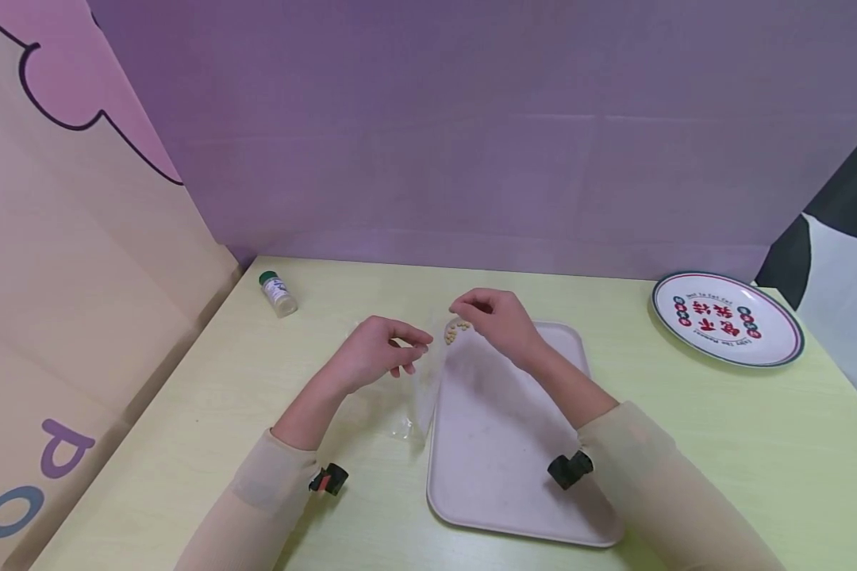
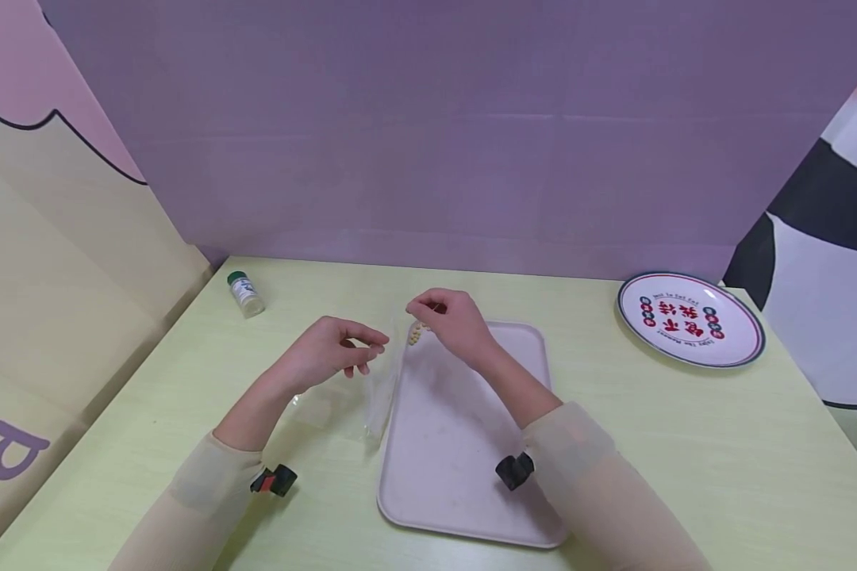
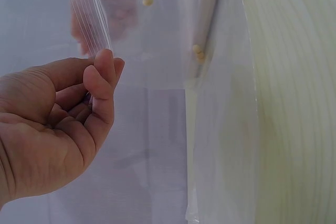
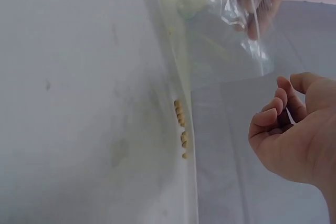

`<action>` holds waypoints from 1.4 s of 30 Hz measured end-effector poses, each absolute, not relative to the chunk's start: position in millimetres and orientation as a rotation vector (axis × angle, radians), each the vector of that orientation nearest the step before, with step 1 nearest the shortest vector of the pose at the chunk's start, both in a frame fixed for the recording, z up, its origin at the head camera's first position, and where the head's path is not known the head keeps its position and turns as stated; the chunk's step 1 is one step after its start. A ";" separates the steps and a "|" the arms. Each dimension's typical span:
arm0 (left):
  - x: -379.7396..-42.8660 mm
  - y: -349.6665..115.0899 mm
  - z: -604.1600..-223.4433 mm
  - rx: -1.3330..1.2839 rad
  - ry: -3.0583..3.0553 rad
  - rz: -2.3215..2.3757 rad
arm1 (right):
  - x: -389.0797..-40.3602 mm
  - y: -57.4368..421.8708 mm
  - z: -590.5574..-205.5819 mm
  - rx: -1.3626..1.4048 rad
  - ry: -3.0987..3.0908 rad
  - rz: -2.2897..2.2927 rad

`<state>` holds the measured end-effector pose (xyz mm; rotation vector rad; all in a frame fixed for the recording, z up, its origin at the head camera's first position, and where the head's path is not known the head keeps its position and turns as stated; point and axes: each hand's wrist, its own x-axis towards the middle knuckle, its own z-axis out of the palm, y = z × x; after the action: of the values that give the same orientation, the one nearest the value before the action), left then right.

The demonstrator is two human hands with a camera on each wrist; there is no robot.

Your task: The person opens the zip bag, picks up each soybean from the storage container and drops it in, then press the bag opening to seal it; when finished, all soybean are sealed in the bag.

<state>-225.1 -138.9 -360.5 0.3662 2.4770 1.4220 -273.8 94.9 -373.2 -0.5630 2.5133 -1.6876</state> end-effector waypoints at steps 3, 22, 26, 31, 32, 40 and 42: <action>-224.6 -138.7 -359.8 0.367 2.474 1.424 | -282.2 98.3 -379.7 -0.519 2.556 -1.641; -221.9 -137.9 -357.2 0.371 2.480 1.419 | -318.5 113.3 -421.2 -0.404 2.755 -1.237; -222.3 -137.6 -357.5 0.376 2.487 1.416 | -320.6 115.9 -423.7 -0.385 2.767 -1.210; -222.8 -137.9 -358.5 0.384 2.492 1.406 | -320.0 116.4 -423.2 -0.389 2.798 -1.156; -222.8 -137.9 -358.7 0.386 2.492 1.403 | -319.9 116.4 -423.1 -0.384 2.803 -1.146; -222.9 -137.9 -358.6 0.394 2.490 1.393 | -319.2 116.6 -423.6 -0.406 2.832 -1.099; -223.0 -138.0 -358.6 0.394 2.489 1.394 | -319.1 116.6 -423.6 -0.413 2.838 -1.092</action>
<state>-223.0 -138.0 -358.6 0.3944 2.4888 1.3937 -319.1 116.6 -423.6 -0.4128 2.8383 -1.0924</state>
